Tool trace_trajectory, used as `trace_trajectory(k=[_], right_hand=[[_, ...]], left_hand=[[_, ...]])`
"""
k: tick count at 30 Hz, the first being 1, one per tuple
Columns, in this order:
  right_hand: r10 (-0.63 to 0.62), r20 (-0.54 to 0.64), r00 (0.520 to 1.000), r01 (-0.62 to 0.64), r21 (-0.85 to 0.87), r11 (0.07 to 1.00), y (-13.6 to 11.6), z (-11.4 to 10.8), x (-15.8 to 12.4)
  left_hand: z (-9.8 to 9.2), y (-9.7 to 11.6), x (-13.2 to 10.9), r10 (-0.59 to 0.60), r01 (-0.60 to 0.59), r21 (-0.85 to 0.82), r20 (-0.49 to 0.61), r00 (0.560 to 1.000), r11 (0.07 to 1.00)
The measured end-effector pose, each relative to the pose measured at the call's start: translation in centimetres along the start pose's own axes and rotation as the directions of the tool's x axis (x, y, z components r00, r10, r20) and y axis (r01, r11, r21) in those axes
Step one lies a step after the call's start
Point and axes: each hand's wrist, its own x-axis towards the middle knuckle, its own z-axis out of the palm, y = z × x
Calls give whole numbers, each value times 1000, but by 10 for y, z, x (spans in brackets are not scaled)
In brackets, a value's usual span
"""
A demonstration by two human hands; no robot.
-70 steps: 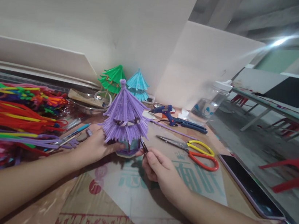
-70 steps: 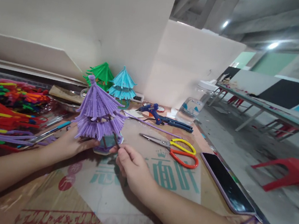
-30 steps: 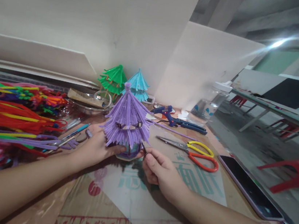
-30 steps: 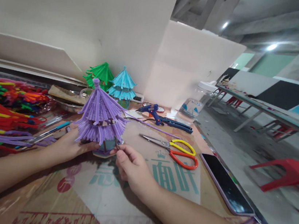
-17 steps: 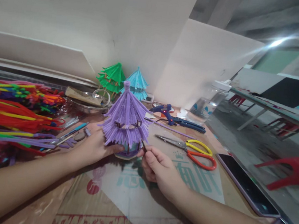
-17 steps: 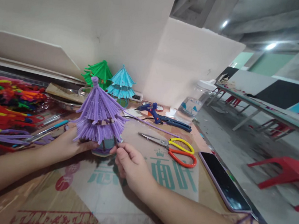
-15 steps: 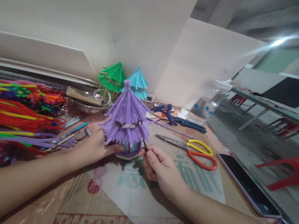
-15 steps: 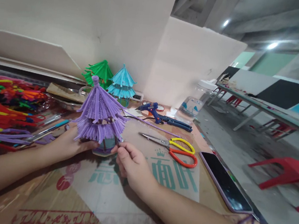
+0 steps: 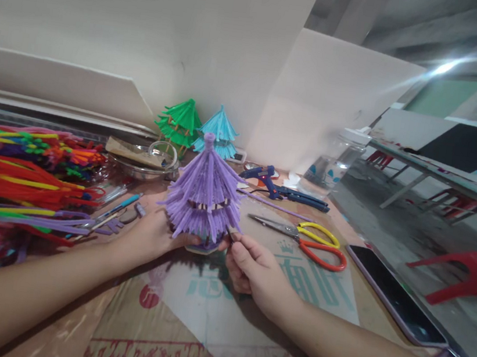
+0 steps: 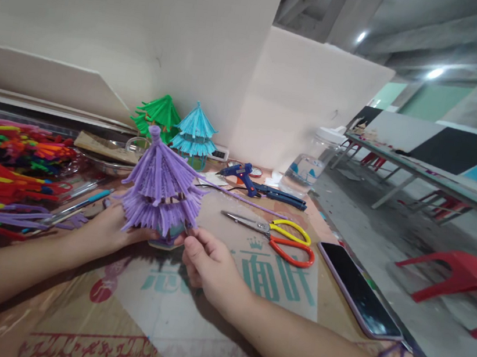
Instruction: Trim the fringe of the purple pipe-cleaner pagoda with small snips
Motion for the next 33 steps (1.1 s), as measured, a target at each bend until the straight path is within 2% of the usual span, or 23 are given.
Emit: trace_trajectory(k=[17,24,30,33], right_hand=[[14,1,1000,-14,-17,1000,0,0,0],[-22,-4,1000,22,-38,999,0,-1,-2],[-101,19,995,102,-77,992,1,-1,-5],[-121,-11,993,120,-43,992,1,-2,-4]], left_hand=[[0,5,2,-5,4,-33,-17,1000,999],[3,-2,1,30,-30,2,-99,995,1000],[5,-16,-2,-91,92,45,-36,995,995],[2,-9,-1,-69,68,-23,-78,995,997]])
